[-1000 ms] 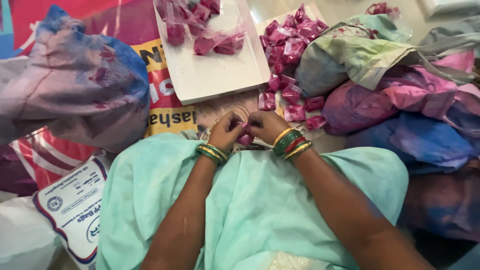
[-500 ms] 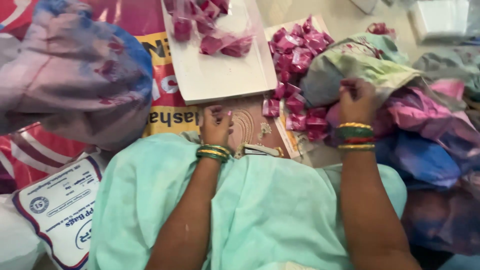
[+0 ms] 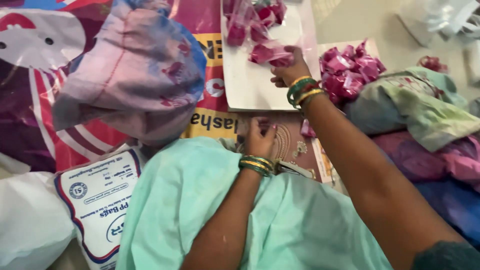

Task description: The person packs small items into individual plastic packets by hand and then places the filled packets into a tray.

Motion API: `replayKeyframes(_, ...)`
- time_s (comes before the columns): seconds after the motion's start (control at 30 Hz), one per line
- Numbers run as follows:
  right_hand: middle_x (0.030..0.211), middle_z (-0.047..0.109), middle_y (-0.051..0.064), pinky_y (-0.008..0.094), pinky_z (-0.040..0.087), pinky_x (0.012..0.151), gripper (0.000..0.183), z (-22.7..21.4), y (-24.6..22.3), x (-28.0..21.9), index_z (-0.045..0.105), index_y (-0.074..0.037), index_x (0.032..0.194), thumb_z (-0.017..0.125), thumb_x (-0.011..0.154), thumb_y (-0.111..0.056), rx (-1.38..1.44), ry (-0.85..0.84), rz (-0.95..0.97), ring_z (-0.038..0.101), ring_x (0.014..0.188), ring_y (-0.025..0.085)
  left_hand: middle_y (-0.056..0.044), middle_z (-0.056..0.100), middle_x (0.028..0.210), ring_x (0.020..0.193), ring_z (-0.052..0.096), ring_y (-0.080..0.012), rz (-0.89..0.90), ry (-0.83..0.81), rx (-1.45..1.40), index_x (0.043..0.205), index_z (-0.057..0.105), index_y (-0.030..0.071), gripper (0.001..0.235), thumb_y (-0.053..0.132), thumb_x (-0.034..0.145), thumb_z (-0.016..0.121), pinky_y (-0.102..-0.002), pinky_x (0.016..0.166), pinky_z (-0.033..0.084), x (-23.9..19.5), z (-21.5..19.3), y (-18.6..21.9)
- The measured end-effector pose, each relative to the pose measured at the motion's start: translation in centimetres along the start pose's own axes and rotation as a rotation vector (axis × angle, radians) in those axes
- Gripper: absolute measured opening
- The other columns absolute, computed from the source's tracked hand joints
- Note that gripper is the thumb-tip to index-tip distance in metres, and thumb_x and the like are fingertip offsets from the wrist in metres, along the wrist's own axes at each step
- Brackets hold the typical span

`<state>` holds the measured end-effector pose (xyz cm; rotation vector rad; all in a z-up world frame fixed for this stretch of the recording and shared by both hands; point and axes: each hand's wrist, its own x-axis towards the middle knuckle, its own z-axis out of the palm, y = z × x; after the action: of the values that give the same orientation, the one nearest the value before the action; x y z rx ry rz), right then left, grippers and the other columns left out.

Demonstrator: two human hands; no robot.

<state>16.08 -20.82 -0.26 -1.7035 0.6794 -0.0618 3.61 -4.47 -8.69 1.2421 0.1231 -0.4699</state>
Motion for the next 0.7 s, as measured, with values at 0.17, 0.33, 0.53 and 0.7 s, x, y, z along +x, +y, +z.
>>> replayKeyframes(0.17,0.087,0.070,0.016,0.038,0.060,0.053,0.050,2.4,0.5,4.7,0.047,-0.013,0.124,0.072,0.084,0.002,0.016,0.049,0.195,0.071,0.060,0.023,-0.006,0.071,0.094,0.083,0.067,-0.0153,0.220,0.078,0.116,0.111,0.060,0.005,0.027,0.012,0.090,0.075,-0.031,0.077,0.056,0.5,0.0,-1.9)
replayKeyframes(0.33,0.083,0.073,0.012,0.037,0.061,0.055,0.013,0.4,3.6,6.9,0.068,-0.003,0.106,0.065,0.096,-0.011,-0.059,0.022,-0.041,0.075,0.064,0.021,-0.008,0.073,0.096,0.086,0.070,-0.0175,0.282,0.092,0.179,0.110,0.062,0.004,0.025,0.011,0.090,0.075,-0.033,0.079,0.056,0.1,-0.3,-0.1)
replayKeyframes(0.53,0.090,0.072,0.015,0.049,0.054,0.072,0.020,-6.1,-3.2,-9.6,0.075,-0.010,0.102,0.066,0.094,-0.025,-1.098,-0.171,-0.751,0.068,0.080,0.038,-0.014,0.062,0.122,0.113,0.057,-0.0313,0.595,0.195,0.501,0.132,0.059,0.010,0.062,0.013,0.074,0.082,-0.044,0.099,0.047,-3.7,0.0,7.8)
replayKeyframes(0.7,0.096,0.072,0.010,0.049,0.055,0.074,0.019,-11.6,-0.5,-21.1,0.076,-0.014,0.095,0.068,0.081,-0.023,-1.206,-0.334,-0.568,0.068,0.087,0.037,-0.009,0.053,0.145,0.140,0.044,-0.0333,0.996,-0.347,0.801,0.127,0.069,0.029,0.061,0.017,0.069,0.083,-0.051,0.114,0.036,-6.0,0.9,7.2)
